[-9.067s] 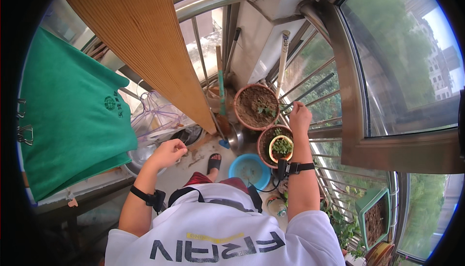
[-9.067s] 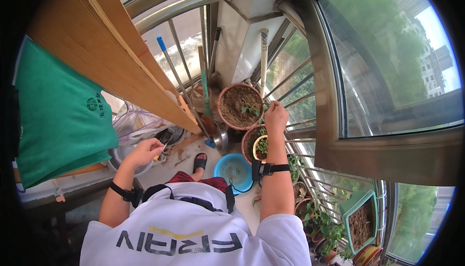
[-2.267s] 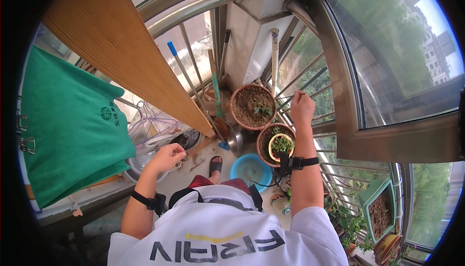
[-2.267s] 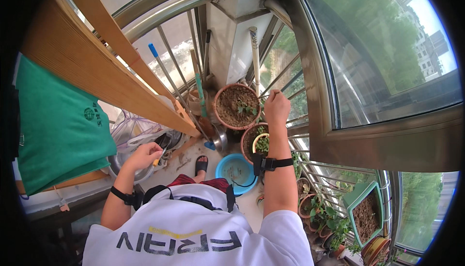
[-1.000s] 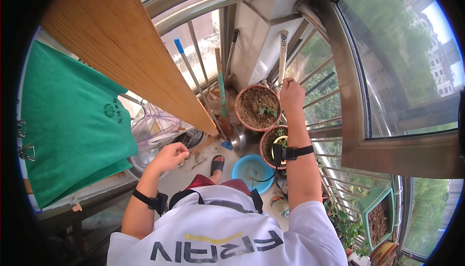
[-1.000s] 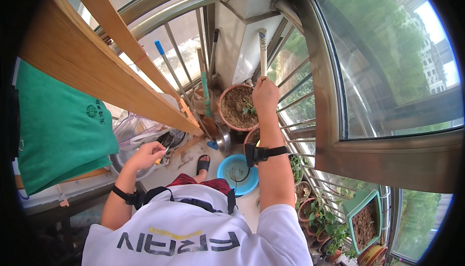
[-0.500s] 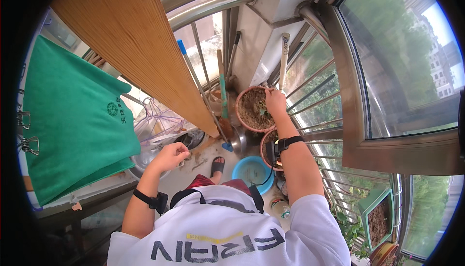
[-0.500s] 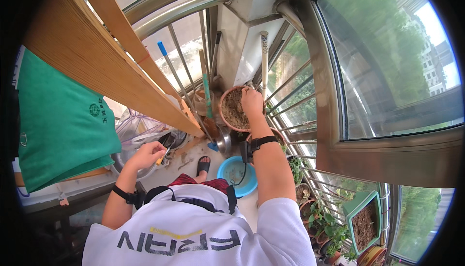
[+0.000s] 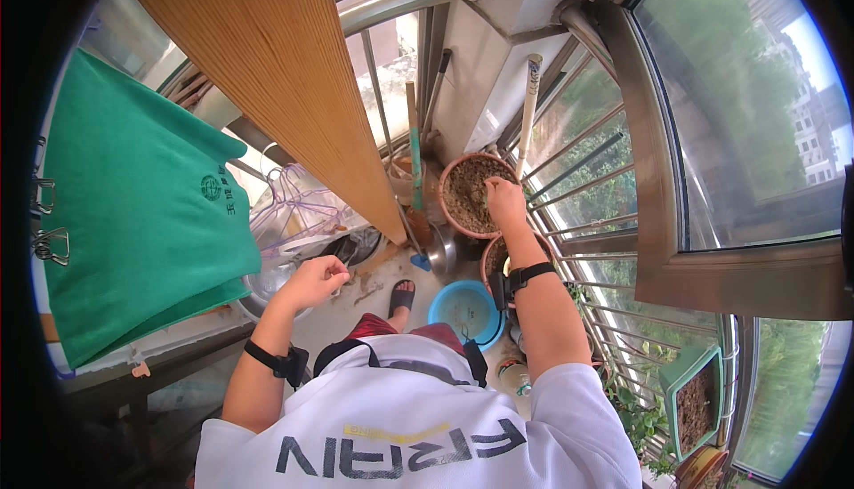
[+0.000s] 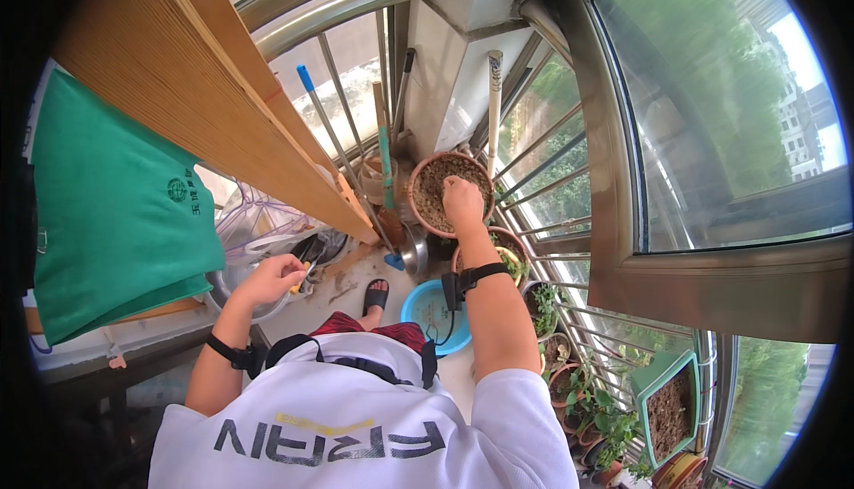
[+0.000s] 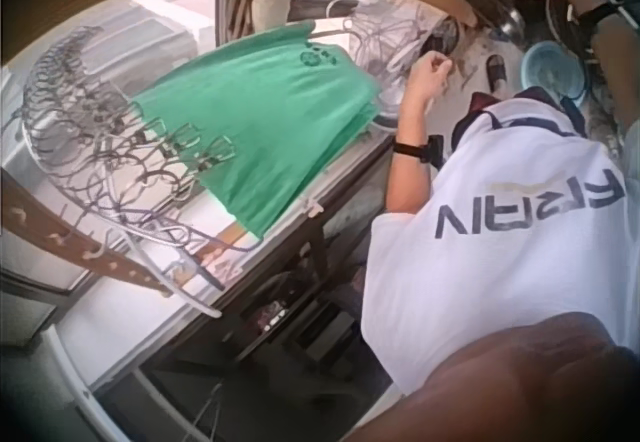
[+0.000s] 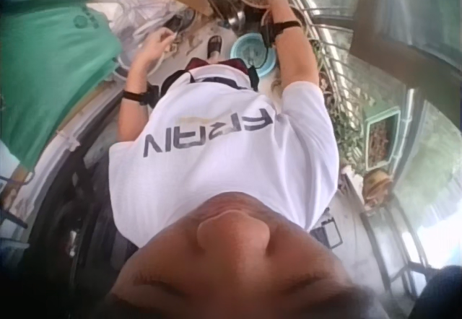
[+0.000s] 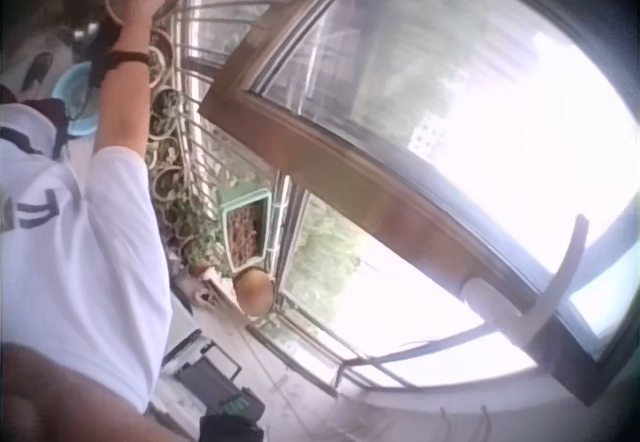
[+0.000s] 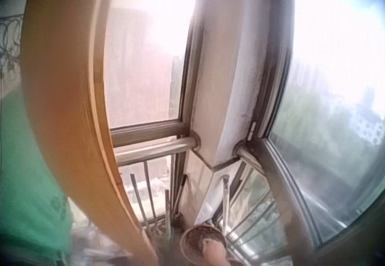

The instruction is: The person uses a pair of chopsticks to pull small weeds or debris from the soil of several potted plants on a balcony, then places the debris into a blue bucket on the floor.

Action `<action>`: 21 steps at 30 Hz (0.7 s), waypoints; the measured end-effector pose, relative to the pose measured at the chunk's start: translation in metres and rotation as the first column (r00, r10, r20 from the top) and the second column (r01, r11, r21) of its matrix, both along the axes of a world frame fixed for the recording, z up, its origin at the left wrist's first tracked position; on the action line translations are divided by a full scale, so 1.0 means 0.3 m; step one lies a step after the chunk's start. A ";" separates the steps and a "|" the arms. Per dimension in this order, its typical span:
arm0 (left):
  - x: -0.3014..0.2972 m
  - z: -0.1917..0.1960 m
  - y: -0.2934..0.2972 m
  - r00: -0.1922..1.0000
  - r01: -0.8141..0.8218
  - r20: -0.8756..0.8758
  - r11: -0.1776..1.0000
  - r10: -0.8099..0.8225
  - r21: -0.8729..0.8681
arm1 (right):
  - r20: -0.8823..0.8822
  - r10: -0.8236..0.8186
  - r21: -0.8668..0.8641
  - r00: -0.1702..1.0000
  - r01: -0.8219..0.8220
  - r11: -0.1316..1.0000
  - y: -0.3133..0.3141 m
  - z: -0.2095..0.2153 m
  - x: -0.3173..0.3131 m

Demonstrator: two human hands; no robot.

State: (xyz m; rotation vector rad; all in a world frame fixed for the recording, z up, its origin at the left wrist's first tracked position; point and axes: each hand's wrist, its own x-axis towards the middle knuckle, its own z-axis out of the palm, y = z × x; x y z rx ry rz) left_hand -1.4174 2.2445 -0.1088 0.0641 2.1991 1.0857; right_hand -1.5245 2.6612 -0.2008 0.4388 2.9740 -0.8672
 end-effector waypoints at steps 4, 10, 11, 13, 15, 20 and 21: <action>0.007 -0.006 -0.004 1.000 -0.011 0.009 0.999 0.011 -0.048 | -0.344 0.026 0.038 0.938 -0.014 0.999 0.026 0.182 -0.009; -0.007 0.017 0.021 1.000 0.000 0.026 1.000 0.001 -0.025 | -0.408 0.017 0.017 0.913 -0.011 1.000 0.048 0.300 -0.042; -0.009 0.021 0.025 1.000 0.004 0.016 1.000 -0.004 -0.022 | -0.372 0.004 0.025 0.928 0.006 1.000 0.046 0.286 -0.045; -0.011 0.025 0.029 1.000 -0.006 0.013 1.000 0.006 -0.013 | -0.363 -0.003 0.042 0.932 0.020 0.999 0.041 0.243 -0.046; -0.009 0.023 0.025 1.000 -0.014 0.017 1.000 0.015 -0.014 | -0.360 -0.021 0.026 0.933 0.033 0.999 0.041 0.202 -0.042; 0.001 0.006 0.002 1.000 -0.017 0.011 0.999 0.018 -0.049 | -0.423 -0.011 0.018 0.906 0.020 1.000 0.066 0.176 -0.055; 0.001 0.004 -0.001 1.000 -0.015 0.003 0.999 0.015 -0.045 | -0.432 -0.007 0.020 0.902 0.017 1.000 0.069 0.179 -0.059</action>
